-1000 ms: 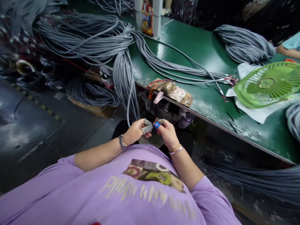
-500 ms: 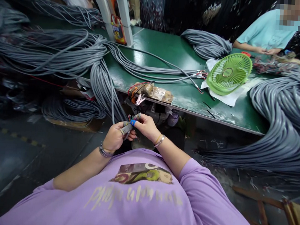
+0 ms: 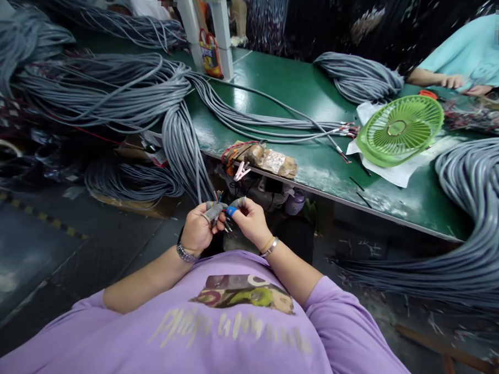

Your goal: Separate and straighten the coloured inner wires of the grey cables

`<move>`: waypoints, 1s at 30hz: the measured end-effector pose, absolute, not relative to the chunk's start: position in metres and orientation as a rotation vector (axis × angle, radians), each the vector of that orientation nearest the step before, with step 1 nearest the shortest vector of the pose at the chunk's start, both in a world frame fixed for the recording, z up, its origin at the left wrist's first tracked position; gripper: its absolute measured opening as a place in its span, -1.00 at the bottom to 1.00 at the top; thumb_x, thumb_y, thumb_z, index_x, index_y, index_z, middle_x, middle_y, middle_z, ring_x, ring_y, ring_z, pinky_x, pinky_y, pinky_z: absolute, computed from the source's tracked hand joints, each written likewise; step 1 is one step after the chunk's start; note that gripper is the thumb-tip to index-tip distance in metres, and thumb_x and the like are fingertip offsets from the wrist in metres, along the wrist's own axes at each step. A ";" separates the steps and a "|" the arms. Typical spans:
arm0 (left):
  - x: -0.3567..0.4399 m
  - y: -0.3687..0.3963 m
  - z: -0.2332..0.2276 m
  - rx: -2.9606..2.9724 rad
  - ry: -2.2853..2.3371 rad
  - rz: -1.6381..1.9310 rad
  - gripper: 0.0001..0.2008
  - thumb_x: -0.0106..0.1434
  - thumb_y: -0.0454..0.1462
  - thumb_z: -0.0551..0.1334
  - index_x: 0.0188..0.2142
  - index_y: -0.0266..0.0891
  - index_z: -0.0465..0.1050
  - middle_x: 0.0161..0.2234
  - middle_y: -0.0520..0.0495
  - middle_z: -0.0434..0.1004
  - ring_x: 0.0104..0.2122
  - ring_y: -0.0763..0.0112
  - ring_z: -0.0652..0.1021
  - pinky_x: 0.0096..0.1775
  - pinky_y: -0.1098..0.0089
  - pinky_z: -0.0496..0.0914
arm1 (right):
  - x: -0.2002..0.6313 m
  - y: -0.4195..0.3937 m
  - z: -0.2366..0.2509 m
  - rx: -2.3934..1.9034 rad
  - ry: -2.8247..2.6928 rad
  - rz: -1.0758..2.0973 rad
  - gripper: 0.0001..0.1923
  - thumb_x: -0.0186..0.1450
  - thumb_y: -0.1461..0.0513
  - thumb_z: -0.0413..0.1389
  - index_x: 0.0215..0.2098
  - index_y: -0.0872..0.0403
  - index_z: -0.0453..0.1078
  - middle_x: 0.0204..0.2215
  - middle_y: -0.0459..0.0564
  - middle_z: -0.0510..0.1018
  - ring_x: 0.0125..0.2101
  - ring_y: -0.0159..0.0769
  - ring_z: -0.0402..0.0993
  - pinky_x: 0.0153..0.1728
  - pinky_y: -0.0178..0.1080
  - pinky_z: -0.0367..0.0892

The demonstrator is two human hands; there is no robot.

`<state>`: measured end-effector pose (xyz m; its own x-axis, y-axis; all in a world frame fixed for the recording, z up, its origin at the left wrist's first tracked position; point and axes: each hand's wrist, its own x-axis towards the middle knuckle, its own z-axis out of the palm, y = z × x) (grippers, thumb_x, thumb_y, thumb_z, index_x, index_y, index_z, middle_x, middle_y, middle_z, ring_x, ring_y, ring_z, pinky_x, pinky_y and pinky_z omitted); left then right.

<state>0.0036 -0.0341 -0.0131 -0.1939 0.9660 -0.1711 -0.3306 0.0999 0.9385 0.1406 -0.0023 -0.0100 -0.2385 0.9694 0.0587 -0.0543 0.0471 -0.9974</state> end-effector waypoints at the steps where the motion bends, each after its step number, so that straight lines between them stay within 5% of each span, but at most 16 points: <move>1: 0.004 -0.034 -0.014 0.769 1.191 1.390 -0.74 0.04 -0.13 0.36 -0.42 -0.30 0.43 -0.60 0.04 0.48 -0.71 0.57 0.43 -0.72 0.58 0.13 | 0.141 -0.001 -0.009 -1.016 -1.366 1.382 -0.78 0.14 0.10 0.19 -0.43 0.10 0.36 -0.52 -0.13 0.41 -0.51 -0.43 0.27 -0.44 -0.31 0.25; 5: 0.003 -0.036 -0.020 0.816 1.205 1.327 -0.71 0.07 -0.10 0.34 -0.47 -0.31 0.42 -0.58 -0.01 0.51 -0.69 0.53 0.46 -0.71 0.56 0.18 | 0.139 0.005 -0.004 -1.009 -1.370 1.522 -0.68 0.09 0.08 0.25 -0.30 0.10 0.38 -0.44 -0.12 0.45 -0.48 -0.43 0.31 -0.48 -0.34 0.24; 14: 0.008 -0.039 -0.021 0.785 1.201 1.316 -0.70 0.05 -0.09 0.34 -0.44 -0.30 0.42 -0.59 -0.02 0.53 -0.68 0.47 0.49 -0.70 0.53 0.23 | 0.133 0.008 -0.017 -1.008 -1.045 1.775 -0.82 0.05 0.19 0.22 -0.48 0.13 0.34 -0.61 -0.19 0.35 -0.62 -0.54 0.15 -0.60 -0.40 0.07; 30: 0.010 -0.038 -0.025 0.753 1.189 1.363 -0.73 0.08 -0.11 0.33 -0.41 -0.28 0.40 -0.59 0.02 0.52 -0.68 0.47 0.49 -0.71 0.54 0.24 | 0.133 0.007 -0.018 -1.027 -1.118 1.645 -0.65 -0.01 0.05 0.33 -0.46 0.12 0.37 -0.55 -0.13 0.43 -0.55 -0.48 0.27 -0.56 -0.37 0.16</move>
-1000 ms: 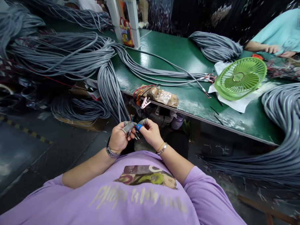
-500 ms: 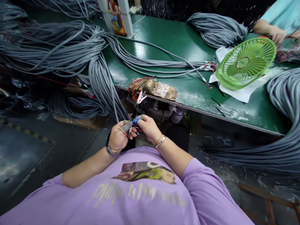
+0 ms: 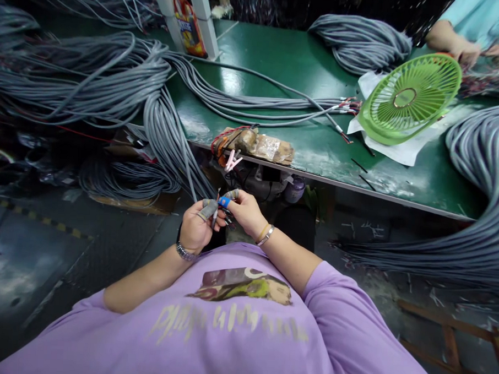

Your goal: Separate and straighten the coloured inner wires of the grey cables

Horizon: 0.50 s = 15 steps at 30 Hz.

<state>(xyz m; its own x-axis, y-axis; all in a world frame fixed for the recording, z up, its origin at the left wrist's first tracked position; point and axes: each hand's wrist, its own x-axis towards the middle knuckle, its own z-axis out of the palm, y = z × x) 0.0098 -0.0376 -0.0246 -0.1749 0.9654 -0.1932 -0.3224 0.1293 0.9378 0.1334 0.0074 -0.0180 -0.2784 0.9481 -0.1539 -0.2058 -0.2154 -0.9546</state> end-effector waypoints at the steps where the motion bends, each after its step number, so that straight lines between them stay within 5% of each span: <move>1: 0.009 -0.038 -0.025 0.777 1.191 1.342 -0.73 0.09 -0.10 0.33 -0.42 -0.28 0.40 -0.59 0.02 0.52 -0.68 0.47 0.50 -0.70 0.54 0.26 | 0.133 0.007 -0.018 -1.027 -1.113 1.640 -0.65 -0.01 0.05 0.33 -0.46 0.12 0.38 -0.55 -0.14 0.43 -0.55 -0.48 0.27 -0.56 -0.38 0.16; 9: 0.001 -0.035 -0.025 1.053 1.227 1.002 -0.72 0.07 -0.11 0.35 -0.45 -0.29 0.42 -0.60 0.00 0.51 -0.67 0.47 0.51 -0.68 0.55 0.28 | 0.140 0.008 -0.014 -1.023 -1.172 1.704 -0.63 -0.06 0.06 0.36 -0.49 0.14 0.38 -0.61 -0.15 0.42 -0.59 -0.48 0.26 -0.56 -0.35 0.17; 15: 0.006 -0.037 -0.024 0.843 1.203 1.179 -0.64 0.05 -0.03 0.35 -0.47 -0.29 0.40 -0.59 -0.03 0.53 -0.65 0.43 0.53 -0.66 0.52 0.31 | 0.140 0.008 -0.017 -1.061 -1.122 1.612 -0.62 -0.07 0.04 0.36 -0.54 0.13 0.36 -0.61 -0.16 0.41 -0.58 -0.49 0.22 -0.53 -0.34 0.15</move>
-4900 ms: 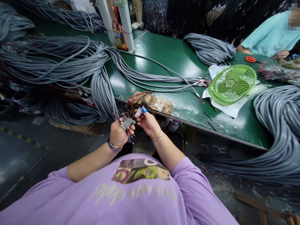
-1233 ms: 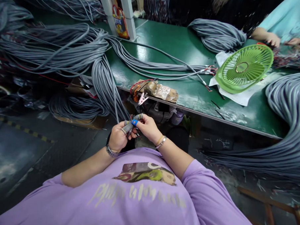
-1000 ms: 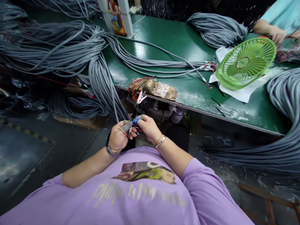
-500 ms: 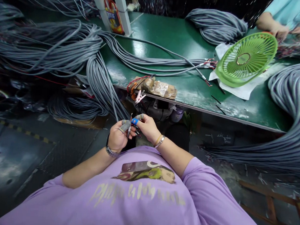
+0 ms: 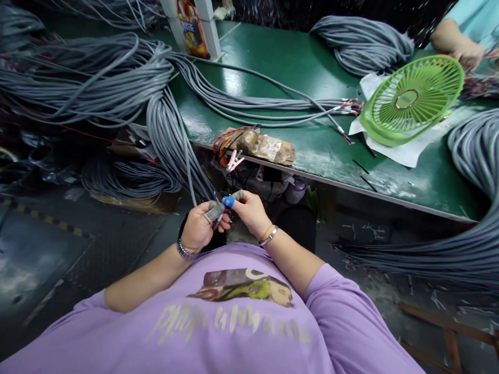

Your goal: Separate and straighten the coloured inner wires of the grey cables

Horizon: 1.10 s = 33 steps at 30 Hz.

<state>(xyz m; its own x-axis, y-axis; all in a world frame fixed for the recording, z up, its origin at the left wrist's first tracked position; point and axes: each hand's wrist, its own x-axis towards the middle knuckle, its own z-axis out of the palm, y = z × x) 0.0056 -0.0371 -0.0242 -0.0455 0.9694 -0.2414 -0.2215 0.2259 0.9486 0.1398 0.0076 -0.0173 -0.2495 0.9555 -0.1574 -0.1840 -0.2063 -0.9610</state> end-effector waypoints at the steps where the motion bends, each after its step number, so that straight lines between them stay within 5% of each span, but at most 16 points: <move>1: 0.006 -0.037 -0.024 0.814 1.198 1.215 -0.63 0.05 -0.02 0.35 -0.46 -0.29 0.40 -0.58 -0.04 0.54 -0.65 0.41 0.54 -0.65 0.51 0.32 | 0.140 0.007 -0.018 -1.056 -1.117 1.605 -0.62 -0.06 0.04 0.36 -0.54 0.13 0.36 -0.61 -0.16 0.41 -0.58 -0.49 0.21 -0.53 -0.34 0.15; 15: 0.003 -0.039 -0.029 0.941 1.201 1.176 -0.69 0.13 -0.06 0.31 -0.45 -0.29 0.40 -0.59 -0.01 0.51 -0.68 0.52 0.49 -0.70 0.57 0.12 | 0.144 0.009 -0.007 -0.972 -1.251 1.735 -0.67 0.05 0.09 0.28 -0.30 0.12 0.46 -0.41 -0.09 0.52 -0.45 -0.44 0.34 -0.48 -0.36 0.18; 33: 0.008 -0.041 -0.027 0.991 1.254 1.206 -0.68 0.11 -0.06 0.32 -0.42 -0.29 0.41 -0.57 -0.02 0.53 -0.67 0.50 0.50 -0.70 0.57 0.15 | 0.138 0.008 -0.014 -1.058 -0.953 1.592 -0.68 0.04 0.06 0.27 -0.42 0.09 0.34 -0.59 -0.21 0.34 -0.58 -0.50 0.19 -0.55 -0.37 0.12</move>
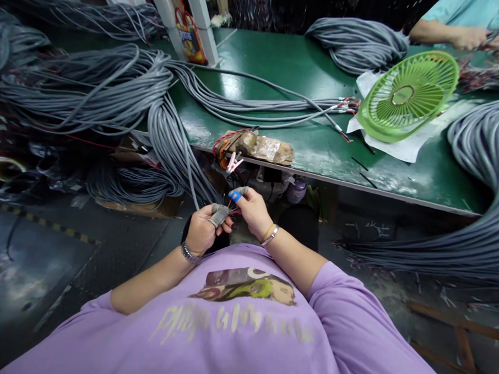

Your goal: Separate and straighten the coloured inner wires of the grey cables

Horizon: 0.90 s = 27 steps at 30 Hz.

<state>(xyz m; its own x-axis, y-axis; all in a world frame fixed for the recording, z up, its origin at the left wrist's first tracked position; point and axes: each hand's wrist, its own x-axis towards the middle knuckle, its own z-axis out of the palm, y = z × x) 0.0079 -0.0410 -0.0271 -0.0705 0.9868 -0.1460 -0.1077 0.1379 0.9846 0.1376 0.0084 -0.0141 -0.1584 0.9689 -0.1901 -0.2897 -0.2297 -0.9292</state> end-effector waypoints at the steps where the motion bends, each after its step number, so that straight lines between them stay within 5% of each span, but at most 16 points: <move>1: 0.008 -0.041 -0.026 0.994 1.255 1.205 -0.69 0.10 -0.06 0.33 -0.42 -0.29 0.42 -0.57 -0.01 0.53 -0.67 0.50 0.51 -0.71 0.57 0.15 | 0.140 0.011 -0.015 -1.043 -0.899 1.577 -0.67 0.04 0.05 0.28 -0.41 0.09 0.33 -0.59 -0.22 0.32 -0.59 -0.52 0.16 -0.57 -0.38 0.11; 7: 0.007 -0.041 -0.022 0.941 1.291 1.295 -0.72 0.10 -0.10 0.33 -0.38 -0.29 0.43 -0.58 0.02 0.52 -0.67 0.52 0.50 -0.70 0.58 0.16 | 0.153 0.014 -0.015 -1.077 -0.799 1.785 -0.53 0.03 -0.10 0.26 -0.36 0.09 0.35 -0.45 -0.12 0.43 -0.57 -0.54 0.26 -0.58 -0.41 0.21; 15: 0.008 -0.039 -0.022 0.931 1.325 1.354 -0.73 0.09 -0.10 0.33 -0.40 -0.28 0.44 -0.59 0.04 0.51 -0.68 0.54 0.48 -0.70 0.58 0.17 | 0.153 0.001 -0.014 -1.025 -1.040 1.858 -0.56 -0.03 -0.01 0.35 -0.40 0.12 0.38 -0.58 -0.17 0.38 -0.59 -0.53 0.23 -0.57 -0.42 0.22; 27: 0.001 -0.008 0.007 0.876 1.088 1.289 -0.69 0.03 -0.09 0.38 -0.46 -0.26 0.38 -0.64 0.06 0.45 -0.74 0.59 0.41 -0.75 0.61 0.09 | 0.157 0.057 -0.009 -0.976 -0.729 1.930 -0.53 0.23 -0.15 0.09 -0.34 0.10 0.36 -0.47 -0.09 0.48 -0.60 -0.51 0.31 -0.59 -0.41 0.24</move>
<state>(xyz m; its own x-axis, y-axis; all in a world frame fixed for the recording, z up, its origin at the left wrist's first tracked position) 0.0006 -0.0078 0.0072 -0.0426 0.9909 -0.1277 -0.2926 0.1098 0.9499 0.1574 0.0573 -0.0089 -0.3505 0.8664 -0.3556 -0.4145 -0.4840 -0.7707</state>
